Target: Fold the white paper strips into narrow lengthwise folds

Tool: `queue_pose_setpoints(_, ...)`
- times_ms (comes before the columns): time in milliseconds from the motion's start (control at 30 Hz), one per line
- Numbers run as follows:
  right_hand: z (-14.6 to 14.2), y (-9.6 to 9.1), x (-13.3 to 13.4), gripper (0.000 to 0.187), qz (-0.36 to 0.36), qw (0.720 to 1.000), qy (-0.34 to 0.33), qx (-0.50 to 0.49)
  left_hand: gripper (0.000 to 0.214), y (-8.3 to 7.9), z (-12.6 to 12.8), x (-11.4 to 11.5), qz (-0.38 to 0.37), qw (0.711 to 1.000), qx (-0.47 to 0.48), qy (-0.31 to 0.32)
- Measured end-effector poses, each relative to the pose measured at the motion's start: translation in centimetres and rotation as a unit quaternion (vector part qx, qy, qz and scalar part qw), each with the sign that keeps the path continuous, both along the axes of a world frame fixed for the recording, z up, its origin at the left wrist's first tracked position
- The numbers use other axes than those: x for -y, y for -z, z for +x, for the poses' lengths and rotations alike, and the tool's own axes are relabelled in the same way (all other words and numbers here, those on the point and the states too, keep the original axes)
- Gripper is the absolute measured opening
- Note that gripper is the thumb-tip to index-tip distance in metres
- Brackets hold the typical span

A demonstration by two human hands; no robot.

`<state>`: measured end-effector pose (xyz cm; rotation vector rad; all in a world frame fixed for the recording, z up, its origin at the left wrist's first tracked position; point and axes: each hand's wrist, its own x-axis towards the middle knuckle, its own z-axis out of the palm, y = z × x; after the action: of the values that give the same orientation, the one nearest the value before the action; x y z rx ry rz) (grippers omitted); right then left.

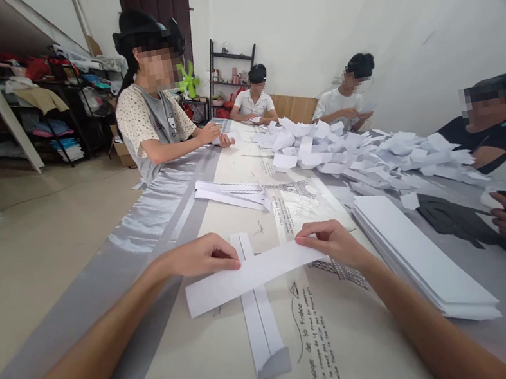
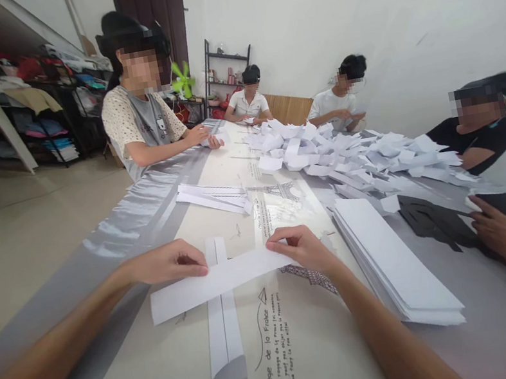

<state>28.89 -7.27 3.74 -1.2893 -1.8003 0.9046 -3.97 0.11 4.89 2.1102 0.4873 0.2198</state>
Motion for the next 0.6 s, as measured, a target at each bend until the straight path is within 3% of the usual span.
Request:
queue_pose_setpoints(200, 3.4, -0.6, -0.3, 0.033, 0.025, 0.999, 0.036, 0.031, 0.039, 0.2, -0.5, -0.6, 0.01, 1.0, -0.015, -0.01)
queue_pose_setpoints(433, 5.0, -1.0, -0.2, 0.032, 0.012, 0.999, 0.025, 0.022, 0.038, 0.3, -1.1, -1.2, 0.015, 1.0, -0.016, -0.012)
queue_pose_setpoints(600, 5.7, -0.7, -0.2, 0.029, 0.017, 0.997, 0.073, 0.014, 0.042, 0.1, -2.5, -2.0, 0.017, 0.997, -0.016, -0.07)
